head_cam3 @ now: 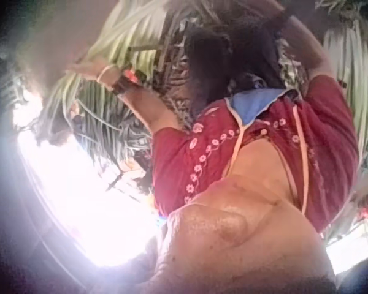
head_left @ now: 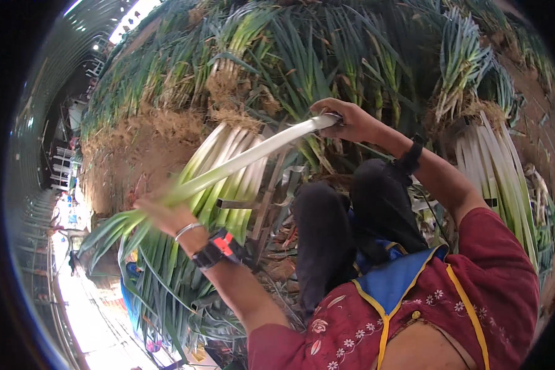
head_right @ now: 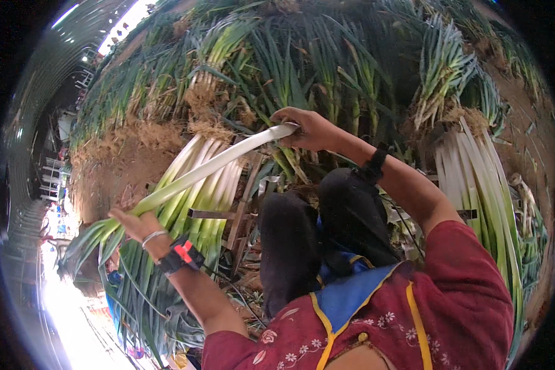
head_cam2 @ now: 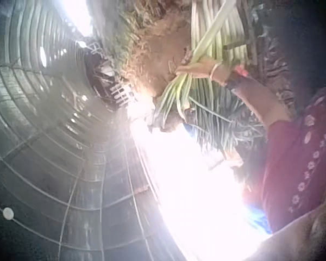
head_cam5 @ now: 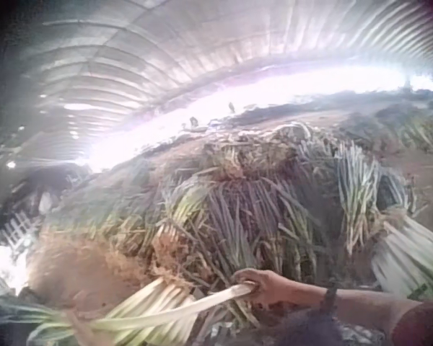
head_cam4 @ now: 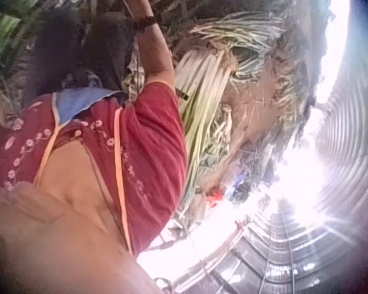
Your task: The person is seen peeling and cleaning harvested leeks while sitting on the ground in an agricultural shed.
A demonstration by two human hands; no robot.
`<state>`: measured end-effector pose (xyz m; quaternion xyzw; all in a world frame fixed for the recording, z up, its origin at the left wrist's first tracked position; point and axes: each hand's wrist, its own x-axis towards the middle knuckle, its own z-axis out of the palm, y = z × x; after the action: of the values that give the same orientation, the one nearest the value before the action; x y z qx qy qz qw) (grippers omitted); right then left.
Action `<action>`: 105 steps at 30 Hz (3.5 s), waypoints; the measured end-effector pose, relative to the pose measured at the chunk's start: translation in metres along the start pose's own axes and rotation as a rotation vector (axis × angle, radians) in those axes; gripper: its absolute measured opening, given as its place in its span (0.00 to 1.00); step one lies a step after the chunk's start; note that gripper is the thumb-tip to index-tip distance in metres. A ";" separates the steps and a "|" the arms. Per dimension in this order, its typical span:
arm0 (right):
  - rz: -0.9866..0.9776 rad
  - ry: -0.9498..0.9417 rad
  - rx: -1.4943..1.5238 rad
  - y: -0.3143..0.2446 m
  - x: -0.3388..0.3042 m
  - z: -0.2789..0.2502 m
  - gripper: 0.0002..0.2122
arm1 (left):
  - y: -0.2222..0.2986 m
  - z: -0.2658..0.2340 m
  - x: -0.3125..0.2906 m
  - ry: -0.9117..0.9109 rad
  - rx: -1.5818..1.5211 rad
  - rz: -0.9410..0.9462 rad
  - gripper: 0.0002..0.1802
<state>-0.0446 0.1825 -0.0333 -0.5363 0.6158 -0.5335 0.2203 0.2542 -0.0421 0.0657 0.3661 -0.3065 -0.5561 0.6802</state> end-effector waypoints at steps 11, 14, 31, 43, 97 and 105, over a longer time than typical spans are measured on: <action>-0.144 0.107 0.292 -0.015 -0.017 -0.006 0.17 | 0.012 -0.023 0.027 -0.052 -0.093 -0.069 0.24; -0.200 0.088 0.183 -0.013 -0.017 -0.010 0.14 | 0.013 -0.019 0.021 -0.033 -0.058 -0.060 0.24; -0.296 0.069 0.033 -0.023 -0.014 0.003 0.05 | -0.003 -0.029 0.027 -0.005 0.055 -0.015 0.23; -0.174 -0.242 -0.189 -0.018 -0.036 -0.004 0.17 | -0.004 -0.052 0.037 0.012 0.073 0.024 0.19; 0.135 -0.265 0.134 0.001 -0.070 0.017 0.11 | -0.034 -0.069 0.033 -0.061 0.109 -0.163 0.17; 0.034 -0.369 0.274 -0.018 -0.070 0.018 0.09 | -0.030 -0.078 0.034 -0.046 0.146 -0.178 0.17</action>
<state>0.0014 0.2402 -0.0443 -0.5794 0.4958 -0.5013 0.4089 0.3086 -0.0668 -0.0018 0.4275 -0.3279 -0.5986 0.5928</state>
